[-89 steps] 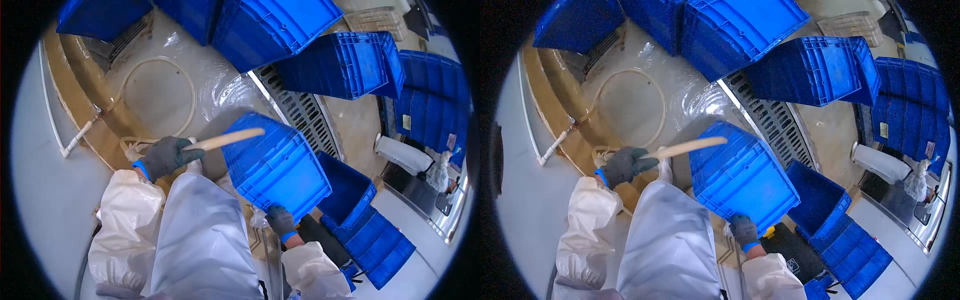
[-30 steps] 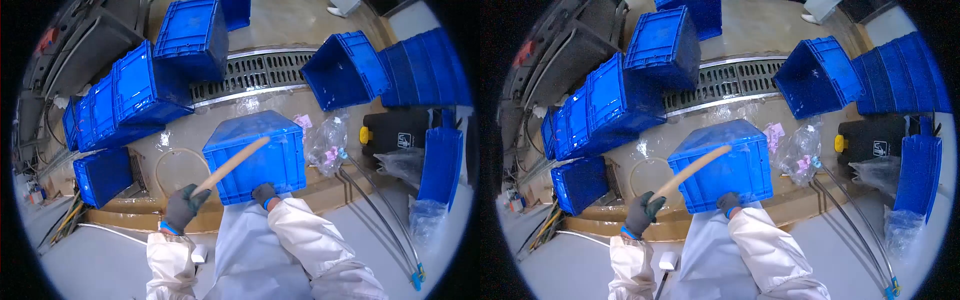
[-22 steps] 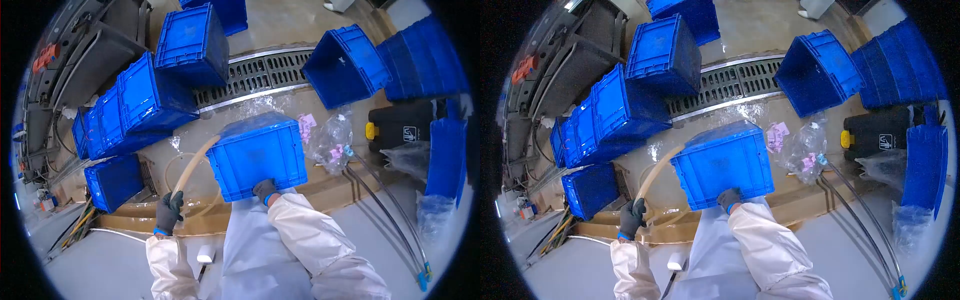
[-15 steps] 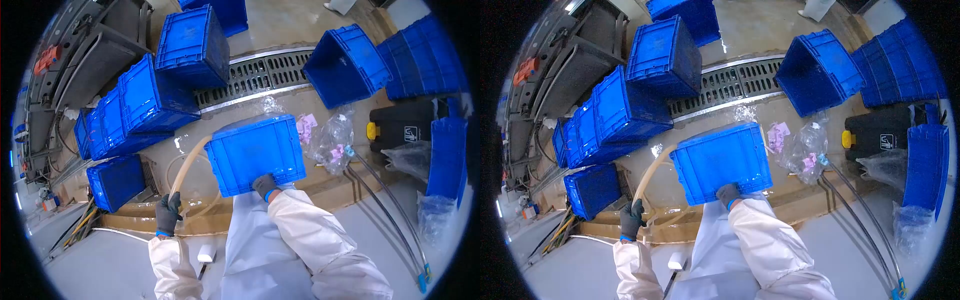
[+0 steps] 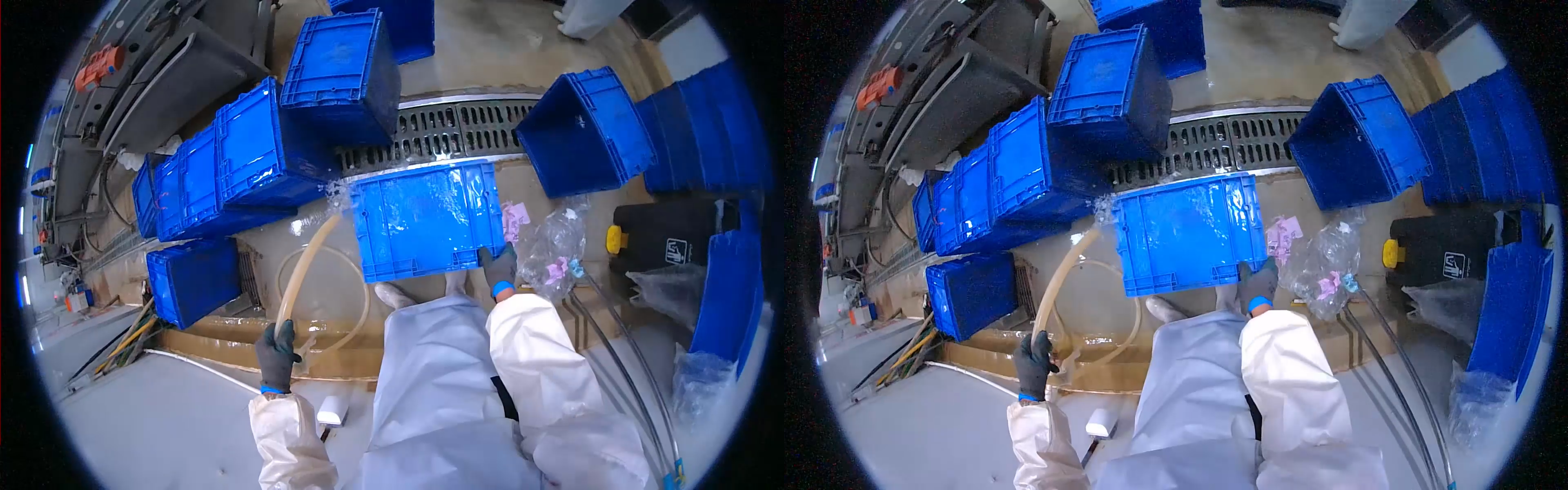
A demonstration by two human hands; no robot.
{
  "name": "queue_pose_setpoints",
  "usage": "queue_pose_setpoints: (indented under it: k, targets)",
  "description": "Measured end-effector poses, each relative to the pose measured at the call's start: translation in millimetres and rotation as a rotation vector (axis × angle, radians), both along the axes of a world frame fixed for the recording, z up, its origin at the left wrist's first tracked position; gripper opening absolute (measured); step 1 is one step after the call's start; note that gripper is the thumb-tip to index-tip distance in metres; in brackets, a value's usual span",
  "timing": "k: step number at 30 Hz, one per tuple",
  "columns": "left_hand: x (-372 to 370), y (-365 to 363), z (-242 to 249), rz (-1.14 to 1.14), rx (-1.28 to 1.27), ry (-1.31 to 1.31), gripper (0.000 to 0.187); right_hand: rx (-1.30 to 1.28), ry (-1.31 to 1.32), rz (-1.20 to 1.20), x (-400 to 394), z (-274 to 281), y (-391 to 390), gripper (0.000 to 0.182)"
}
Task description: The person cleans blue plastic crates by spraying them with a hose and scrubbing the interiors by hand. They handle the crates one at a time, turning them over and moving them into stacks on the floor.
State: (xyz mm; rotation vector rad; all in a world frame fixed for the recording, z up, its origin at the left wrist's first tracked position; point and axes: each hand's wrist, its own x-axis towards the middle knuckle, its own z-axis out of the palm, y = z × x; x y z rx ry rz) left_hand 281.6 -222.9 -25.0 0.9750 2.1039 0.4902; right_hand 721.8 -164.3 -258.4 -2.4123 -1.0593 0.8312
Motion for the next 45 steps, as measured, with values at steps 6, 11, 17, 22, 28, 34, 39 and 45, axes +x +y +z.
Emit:
queue_pose_setpoints:
  k: [6,11,17,22,28,34,39,45]
  targets:
    - [14,-5,10,0.077,0.028,-0.015,0.034,-0.059,0.071,0.112,-27,-56,-5,0.041]
    - [44,-4,15,0.049,0.043,-0.027,0.028,0.13,0.618,0.455,-93,-119,-18,0.038]
    - [86,0,19,-0.21,0.027,0.208,0.028,-0.001,1.244,0.094,-175,71,30,0.055]
    - [111,-7,10,-0.474,-0.05,0.307,0.035,-0.188,1.816,-0.621,-189,137,35,0.055]
    - [137,-24,-10,-0.591,-0.16,0.134,0.039,-0.226,1.751,-0.707,-164,101,16,0.059]
    - [134,-60,-46,-0.565,-0.27,-0.075,0.049,-0.336,1.801,-0.707,-150,57,-25,0.065]
    - [153,-59,-41,-0.687,-0.373,0.059,0.048,-0.422,1.916,-0.771,-132,28,-47,0.068]
    - [163,-38,-29,-0.703,-0.286,0.026,0.046,-0.338,1.896,-0.714,-120,49,-24,0.072]
